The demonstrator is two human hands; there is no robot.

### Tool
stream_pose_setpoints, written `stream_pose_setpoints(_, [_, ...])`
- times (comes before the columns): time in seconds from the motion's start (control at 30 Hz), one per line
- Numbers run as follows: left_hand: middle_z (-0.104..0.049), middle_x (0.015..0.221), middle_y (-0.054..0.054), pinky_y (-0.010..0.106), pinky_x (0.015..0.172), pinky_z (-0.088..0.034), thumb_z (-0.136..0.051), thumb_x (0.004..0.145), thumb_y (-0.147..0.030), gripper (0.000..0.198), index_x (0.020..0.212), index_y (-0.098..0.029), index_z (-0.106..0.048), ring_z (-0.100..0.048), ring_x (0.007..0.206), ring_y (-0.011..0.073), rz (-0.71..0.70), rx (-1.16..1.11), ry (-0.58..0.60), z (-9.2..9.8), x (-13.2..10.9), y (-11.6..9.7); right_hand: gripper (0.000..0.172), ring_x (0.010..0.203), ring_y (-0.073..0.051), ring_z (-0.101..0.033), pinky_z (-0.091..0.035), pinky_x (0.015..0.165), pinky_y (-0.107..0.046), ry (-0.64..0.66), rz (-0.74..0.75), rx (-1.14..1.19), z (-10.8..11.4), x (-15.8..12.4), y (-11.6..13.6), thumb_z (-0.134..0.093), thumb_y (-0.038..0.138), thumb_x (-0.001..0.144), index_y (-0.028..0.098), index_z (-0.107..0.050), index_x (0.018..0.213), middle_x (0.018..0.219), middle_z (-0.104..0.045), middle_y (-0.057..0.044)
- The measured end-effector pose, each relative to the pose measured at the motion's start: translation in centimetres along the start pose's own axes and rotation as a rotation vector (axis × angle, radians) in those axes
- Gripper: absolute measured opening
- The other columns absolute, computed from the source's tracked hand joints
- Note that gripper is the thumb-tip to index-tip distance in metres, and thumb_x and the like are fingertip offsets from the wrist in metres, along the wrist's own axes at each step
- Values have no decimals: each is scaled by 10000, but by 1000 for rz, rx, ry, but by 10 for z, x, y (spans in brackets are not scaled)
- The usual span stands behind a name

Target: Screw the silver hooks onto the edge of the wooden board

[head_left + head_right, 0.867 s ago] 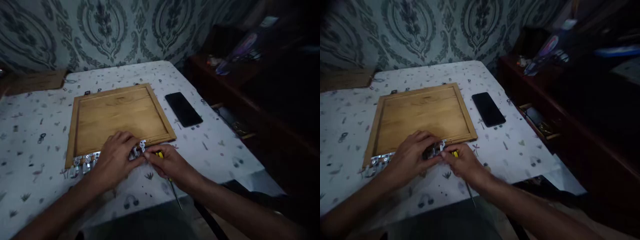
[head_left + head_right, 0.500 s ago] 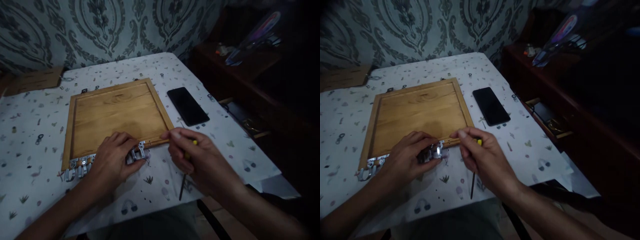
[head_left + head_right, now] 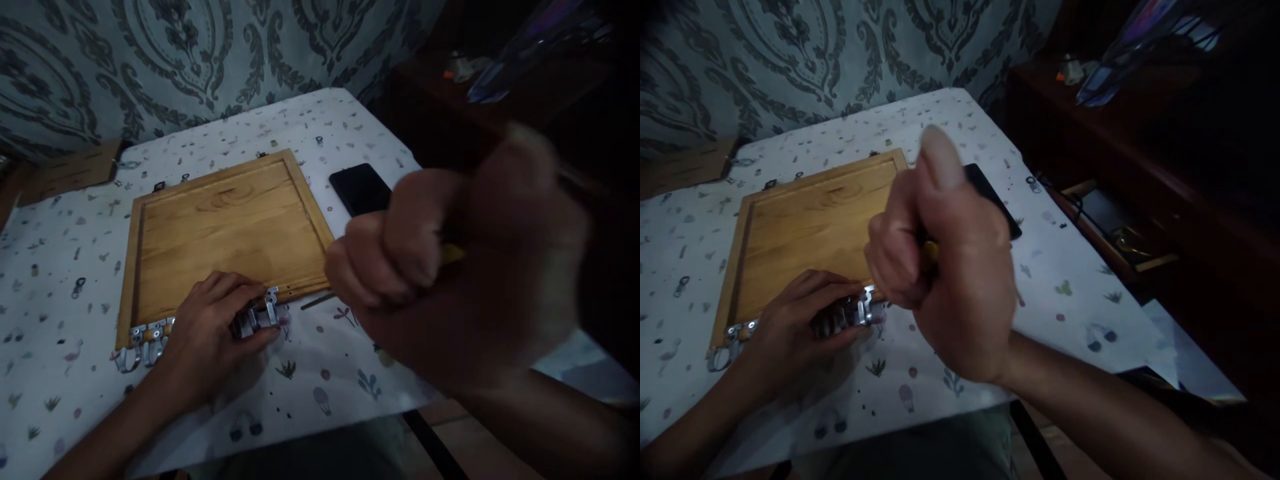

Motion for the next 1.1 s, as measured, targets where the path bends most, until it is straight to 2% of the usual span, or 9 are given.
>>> stream_pose_setpoints(0.1, [-706, 1062, 64, 430, 801, -515, -727, 890, -424, 362, 1163, -190, -678, -617, 972, 257, 20, -3, 17, -1, 0, 0, 730, 315, -43, -234, -186, 324, -221, -18, 86, 170, 4, 0, -9, -554, 580, 950, 188, -282, 397, 365, -219, 54])
stream_pose_setpoints(0.23, [-703, 1077, 63, 434, 811, -510, -704, 904, -448, 371, 1174, -197, -671, -617, 979, 256, 36, -3, 38, -2, 1, 1, 683, 340, -44, -277, -248, 339, -207, -1, 107, 244, 8, -2, -22, -631, 473, 943, 177, -355, 393, 395, -322, 54])
stream_pose_setpoints(0.37, [-708, 1076, 60, 428, 804, -508, -709, 901, -429, 361, 1176, -201, -665, -617, 977, 254, 37, 9, 26, -2, 2, 0, 614, 359, -61, -271, -258, 352, -204, 23, 114, 264, 11, -5, -28, -486, 310, 1024, 188, -410, 427, 421, -336, 48])
stream_pose_setpoints(0.47, [-714, 1070, 53, 421, 787, -510, -713, 896, -436, 364, 1176, -208, -666, -628, 968, 253, 39, 18, 26, -2, 3, 0, 589, 369, -64, -264, -260, 359, -195, 26, 120, 253, 13, -7, -30, -379, 191, 1031, 185, -413, 443, 432, -336, 43])
stream_pose_setpoints(0.57, [-718, 1058, 48, 420, 780, -513, -717, 888, -460, 368, 1157, -212, -678, -635, 956, 252, 53, 22, 18, -2, 3, 1, 622, 361, -51, -263, -252, 352, -193, 33, 72, 238, 13, -7, -33, -513, 367, 1004, 178, -390, 424, 416, -316, 50])
stream_pose_setpoints(0.67, [-721, 1044, 51, 428, 783, -515, -716, 887, -462, 368, 1150, -208, -684, -638, 947, 255, 58, 28, 6, -1, 3, -1, 696, 349, -39, -268, -246, 346, -193, 26, 13, 215, 12, -6, -35, -619, 575, 911, 175, -368, 400, 395, -309, 57])
stream_pose_setpoints(0.93, [-718, 1049, 48, 428, 767, -522, -704, 896, -469, 353, 1160, -238, -664, -638, 936, 251, 60, 23, 2, -1, 3, -1, 725, 347, -49, -299, -275, 356, -216, -5, 2, 159, 17, -6, -33, -534, 591, 962, 180, -395, 381, 384, -354, 43])
stream_pose_setpoints(1.1, [-719, 1039, 48, 418, 766, -523, -737, 879, -403, 345, 1160, -218, -663, -633, 947, 246, 57, 41, -4, 0, 2, 0, 782, 326, -59, -295, -268, 342, -220, -23, -12, 150, 16, -4, -33, -546, 649, 928, 184, -326, 339, 349, -284, 41])
Point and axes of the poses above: each hand's wrist, its own x-axis towards the middle knuckle, its own z-axis out of the back of the hand, y = z × x, the point moved 7 cm from there along x, towards the middle knuckle
